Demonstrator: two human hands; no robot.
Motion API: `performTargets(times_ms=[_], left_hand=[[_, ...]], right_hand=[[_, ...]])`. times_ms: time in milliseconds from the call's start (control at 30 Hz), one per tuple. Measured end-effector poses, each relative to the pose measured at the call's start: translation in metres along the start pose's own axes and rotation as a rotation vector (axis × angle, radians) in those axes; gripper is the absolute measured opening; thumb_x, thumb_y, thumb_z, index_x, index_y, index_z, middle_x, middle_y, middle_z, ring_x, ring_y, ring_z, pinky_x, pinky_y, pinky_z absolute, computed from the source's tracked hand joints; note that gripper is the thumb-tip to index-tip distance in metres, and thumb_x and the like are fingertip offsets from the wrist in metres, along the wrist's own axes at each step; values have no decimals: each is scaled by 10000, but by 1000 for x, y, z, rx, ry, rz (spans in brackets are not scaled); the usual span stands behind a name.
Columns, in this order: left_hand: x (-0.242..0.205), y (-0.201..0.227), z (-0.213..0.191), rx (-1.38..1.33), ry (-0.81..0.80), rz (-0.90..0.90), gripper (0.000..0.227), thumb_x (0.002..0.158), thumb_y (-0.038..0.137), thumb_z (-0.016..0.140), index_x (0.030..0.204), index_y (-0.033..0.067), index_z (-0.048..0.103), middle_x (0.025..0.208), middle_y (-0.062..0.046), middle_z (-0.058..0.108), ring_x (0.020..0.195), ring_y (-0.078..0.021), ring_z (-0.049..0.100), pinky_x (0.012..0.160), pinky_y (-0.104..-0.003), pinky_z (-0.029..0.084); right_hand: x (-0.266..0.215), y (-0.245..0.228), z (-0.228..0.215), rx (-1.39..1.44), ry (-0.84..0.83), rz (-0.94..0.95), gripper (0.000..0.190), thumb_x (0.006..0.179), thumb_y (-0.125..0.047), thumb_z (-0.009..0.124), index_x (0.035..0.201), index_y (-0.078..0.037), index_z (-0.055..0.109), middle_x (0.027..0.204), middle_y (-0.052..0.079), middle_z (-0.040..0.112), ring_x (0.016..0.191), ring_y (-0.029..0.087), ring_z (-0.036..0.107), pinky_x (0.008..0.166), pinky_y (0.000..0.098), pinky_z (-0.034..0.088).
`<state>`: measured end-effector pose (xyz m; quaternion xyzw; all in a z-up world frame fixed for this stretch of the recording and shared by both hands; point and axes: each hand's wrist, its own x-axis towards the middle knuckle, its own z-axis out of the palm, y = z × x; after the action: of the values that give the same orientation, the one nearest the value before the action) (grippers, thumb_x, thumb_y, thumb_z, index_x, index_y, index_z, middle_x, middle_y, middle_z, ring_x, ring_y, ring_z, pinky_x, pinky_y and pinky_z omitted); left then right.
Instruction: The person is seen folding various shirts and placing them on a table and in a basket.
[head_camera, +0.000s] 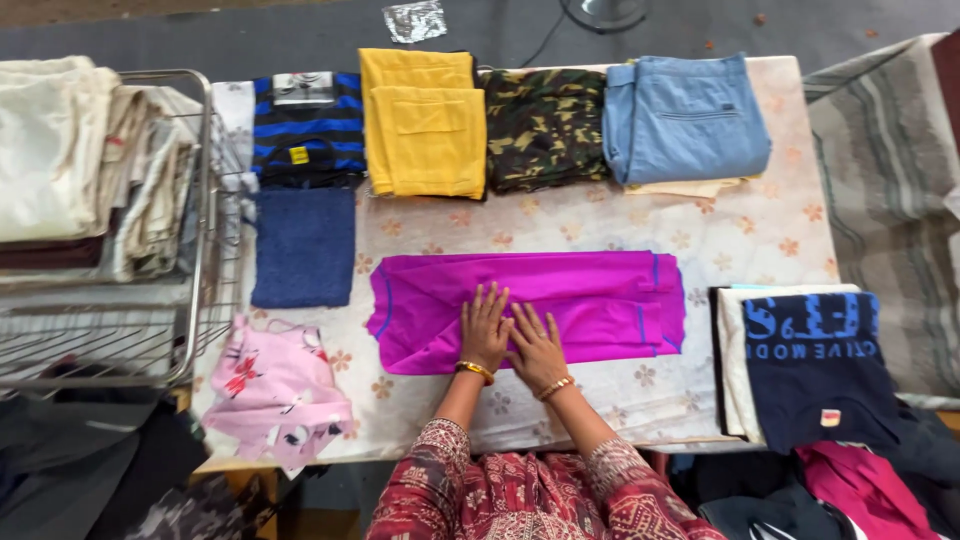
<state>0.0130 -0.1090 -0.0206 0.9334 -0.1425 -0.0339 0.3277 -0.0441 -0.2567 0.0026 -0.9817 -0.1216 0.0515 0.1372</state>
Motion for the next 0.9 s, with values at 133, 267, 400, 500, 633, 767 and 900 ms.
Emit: performTargets(times_ms=[133,267,400,500,633,767,900], left_hand=[[-2,13,-8,127,-31,22,648,996,470,496,1597,290,334,1704,-9,209,1581,-284,119,1235,-591,84],[-2,16,-4,326,-51,25,702,981,558,469,1609,322,261,1712,0,138,1577,-276,86,1235,-593,79],[-2,15,-1,414,-44,37,726,975,601,428,1616,343,207,1716,-2,96,1579,-276,57,1237,-602,66],[-2,15,1,432,-46,36,714,982,607,407,1614,348,198,1713,-3,86,1575,-275,47,1234,-605,57],[-3,16,-1,444,-76,35,709,982,610,403,1612,353,202,1713,-5,80,1575,-278,42,1229,-604,53],[-3,15,2,435,-10,60,708,986,611,398,1616,353,206,1719,-3,75,1582,-274,43,1240,-600,59],[-3,15,0,433,-25,56,709,984,612,402,1613,356,198,1718,-2,68,1577,-274,36,1239,-597,54]], right_hand=[[-56,70,-2,26,292,162,719,925,-515,594,1571,-287,376,1681,37,259,1574,244,139,1227,564,62],[-111,157,2,-43,446,549,640,986,-479,598,1559,-234,451,1670,47,355,1576,293,243,1251,566,179],[-105,170,-29,-20,578,788,520,979,-476,669,1403,-181,616,1491,60,555,1444,309,440,1173,548,359],[-80,178,-37,-67,570,828,606,887,-478,755,1375,-141,634,1433,122,579,1348,349,473,1080,543,395],[-47,188,-51,29,594,843,807,798,-503,830,1447,-114,548,1441,175,543,1324,385,464,1074,531,413],[-20,195,-72,167,505,855,1075,609,-391,927,1530,-163,421,1375,190,529,1246,393,523,1046,521,440],[-13,215,-64,351,238,920,1107,609,-252,938,1573,-341,401,1298,152,579,1126,367,632,963,458,533]])
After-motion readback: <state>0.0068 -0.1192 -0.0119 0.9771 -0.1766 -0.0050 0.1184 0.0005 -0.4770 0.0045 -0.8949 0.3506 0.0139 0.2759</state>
